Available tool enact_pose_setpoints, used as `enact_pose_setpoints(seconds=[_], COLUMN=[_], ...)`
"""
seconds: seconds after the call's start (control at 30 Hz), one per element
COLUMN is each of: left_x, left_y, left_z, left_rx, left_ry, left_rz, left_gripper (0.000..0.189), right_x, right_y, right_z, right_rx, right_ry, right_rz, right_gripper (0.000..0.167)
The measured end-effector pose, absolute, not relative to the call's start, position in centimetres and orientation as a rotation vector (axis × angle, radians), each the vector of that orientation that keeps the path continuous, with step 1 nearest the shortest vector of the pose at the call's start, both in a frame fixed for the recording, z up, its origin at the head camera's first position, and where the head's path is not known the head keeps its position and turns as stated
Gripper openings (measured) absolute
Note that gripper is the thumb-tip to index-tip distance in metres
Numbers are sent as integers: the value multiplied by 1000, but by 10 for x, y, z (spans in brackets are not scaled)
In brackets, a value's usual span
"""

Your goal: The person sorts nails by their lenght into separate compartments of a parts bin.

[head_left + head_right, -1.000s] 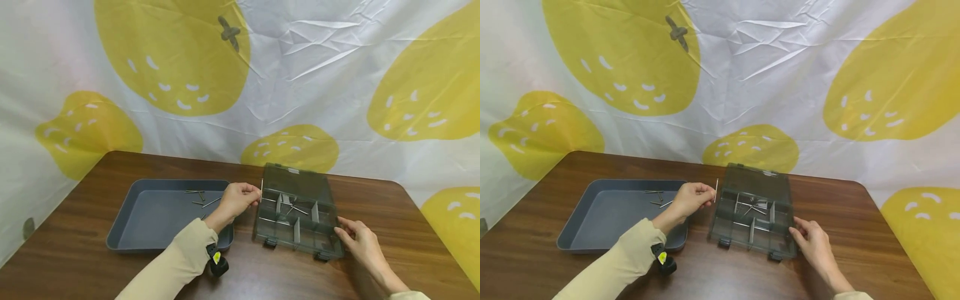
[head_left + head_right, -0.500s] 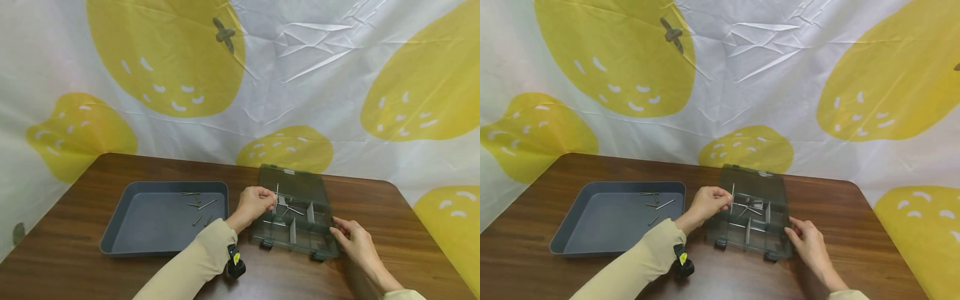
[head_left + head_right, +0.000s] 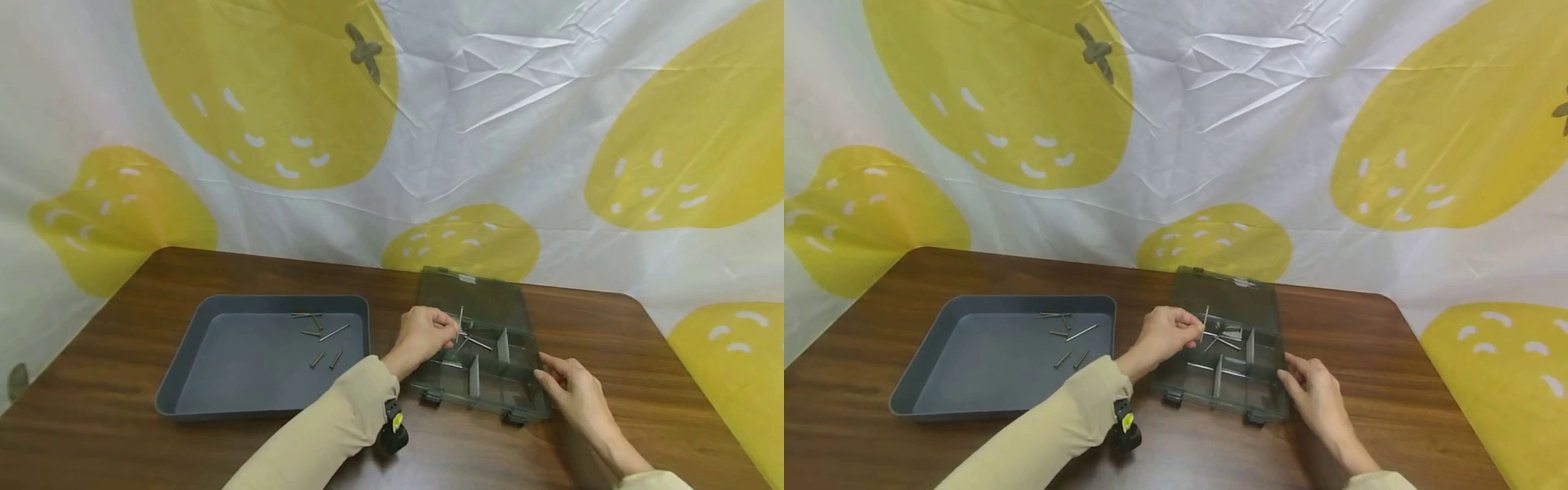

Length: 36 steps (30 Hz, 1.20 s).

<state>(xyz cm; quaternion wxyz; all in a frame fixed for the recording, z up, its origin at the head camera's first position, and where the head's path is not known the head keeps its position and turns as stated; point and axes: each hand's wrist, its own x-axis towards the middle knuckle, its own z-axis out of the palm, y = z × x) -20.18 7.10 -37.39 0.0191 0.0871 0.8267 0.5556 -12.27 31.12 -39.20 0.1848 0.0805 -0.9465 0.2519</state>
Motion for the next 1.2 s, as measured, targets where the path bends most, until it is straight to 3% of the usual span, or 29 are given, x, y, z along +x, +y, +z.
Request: enact_pose_setpoints(seconds=[1.2], left_x=[-192], left_y=[52], left_z=[-369], left_rx=[359], left_ry=[2467], left_rz=[1803], left_gripper=[8], right_x=[-123], right_y=[311], right_z=[-392], right_rx=[262], right_ry=[-2659], right_rz=[688], right_gripper=[29])
